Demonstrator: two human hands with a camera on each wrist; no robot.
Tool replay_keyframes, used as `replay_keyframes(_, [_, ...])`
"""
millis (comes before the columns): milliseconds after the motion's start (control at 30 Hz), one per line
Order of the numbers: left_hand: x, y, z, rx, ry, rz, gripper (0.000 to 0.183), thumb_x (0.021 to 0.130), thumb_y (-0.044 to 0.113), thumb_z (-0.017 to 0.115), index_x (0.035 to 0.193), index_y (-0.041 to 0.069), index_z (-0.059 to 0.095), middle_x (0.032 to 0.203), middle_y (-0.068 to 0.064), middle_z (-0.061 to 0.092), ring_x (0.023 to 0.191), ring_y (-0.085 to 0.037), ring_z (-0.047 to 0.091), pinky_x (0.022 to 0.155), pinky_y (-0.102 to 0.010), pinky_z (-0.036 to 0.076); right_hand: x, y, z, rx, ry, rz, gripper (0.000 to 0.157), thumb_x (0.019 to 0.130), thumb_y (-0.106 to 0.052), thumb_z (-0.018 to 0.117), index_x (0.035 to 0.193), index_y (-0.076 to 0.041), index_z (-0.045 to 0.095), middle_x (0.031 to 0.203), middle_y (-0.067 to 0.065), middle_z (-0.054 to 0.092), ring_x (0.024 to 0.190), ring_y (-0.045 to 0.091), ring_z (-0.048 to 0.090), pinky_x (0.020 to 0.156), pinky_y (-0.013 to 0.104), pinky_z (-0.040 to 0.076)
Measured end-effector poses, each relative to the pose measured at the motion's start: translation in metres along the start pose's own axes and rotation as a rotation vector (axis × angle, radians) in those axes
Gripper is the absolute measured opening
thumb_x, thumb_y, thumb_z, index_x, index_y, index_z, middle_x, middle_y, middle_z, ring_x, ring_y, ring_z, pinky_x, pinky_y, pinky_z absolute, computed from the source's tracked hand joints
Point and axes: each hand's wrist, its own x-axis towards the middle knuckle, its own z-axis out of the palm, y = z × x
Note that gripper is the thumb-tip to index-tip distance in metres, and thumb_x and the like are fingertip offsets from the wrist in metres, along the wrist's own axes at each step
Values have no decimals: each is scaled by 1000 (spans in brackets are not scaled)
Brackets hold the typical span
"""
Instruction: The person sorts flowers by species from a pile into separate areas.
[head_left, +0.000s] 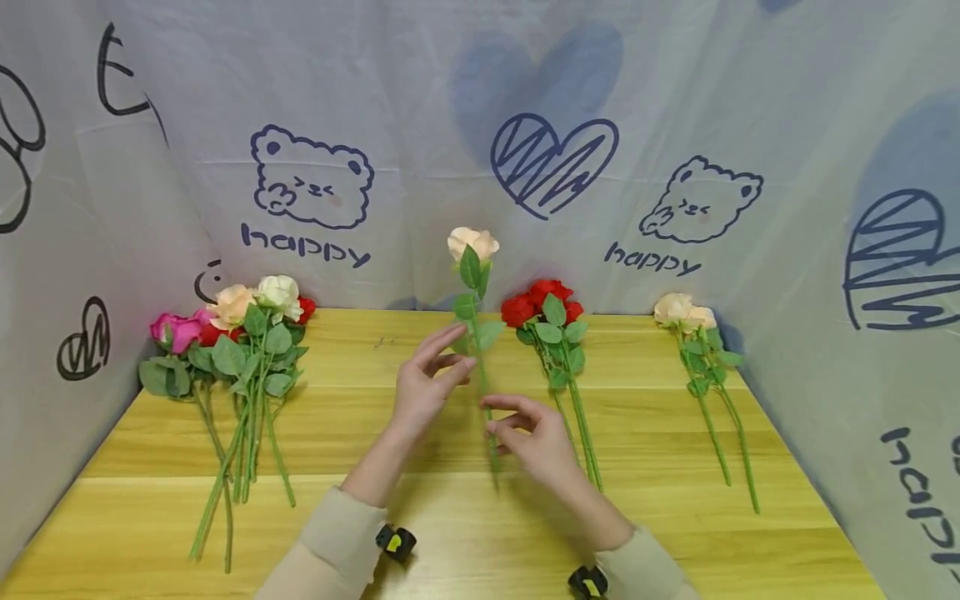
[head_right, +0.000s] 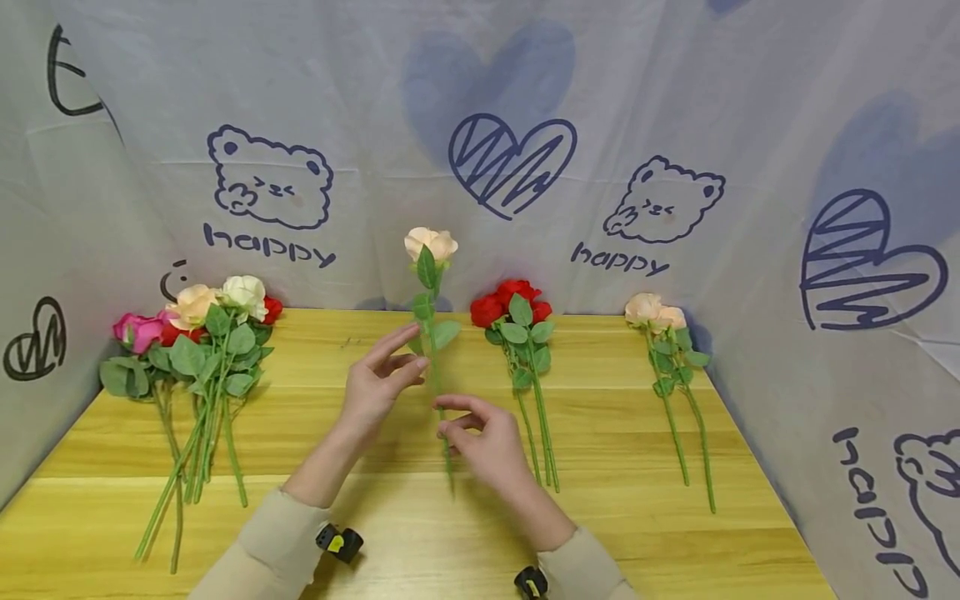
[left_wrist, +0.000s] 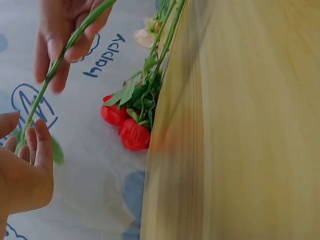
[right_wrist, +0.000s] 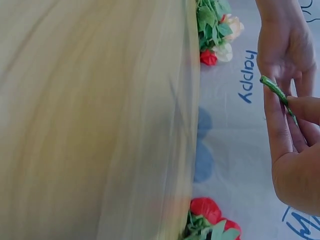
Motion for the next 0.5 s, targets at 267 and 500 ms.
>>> replay_keyframes(267, [-2,5,-27,101,-9,41,49,95,-6,70,143,-1,61,153,-8,51,100,-10,67,79,-26,61,-7,0,-26,-52,74,9,29,96,2,71,123,-9,76,125,17,72,90,23,74,67,36,64])
replay_keyframes(500, [-7,5,-66,282,-5,63,47,96,-5,70,142,3,63,151,-11,52,101,-13,68,77,-23,61,-14,4,-58,-124,135,32,30,98,-1,71,126,-9,74,127,16,71,94,27,74,70,36,64])
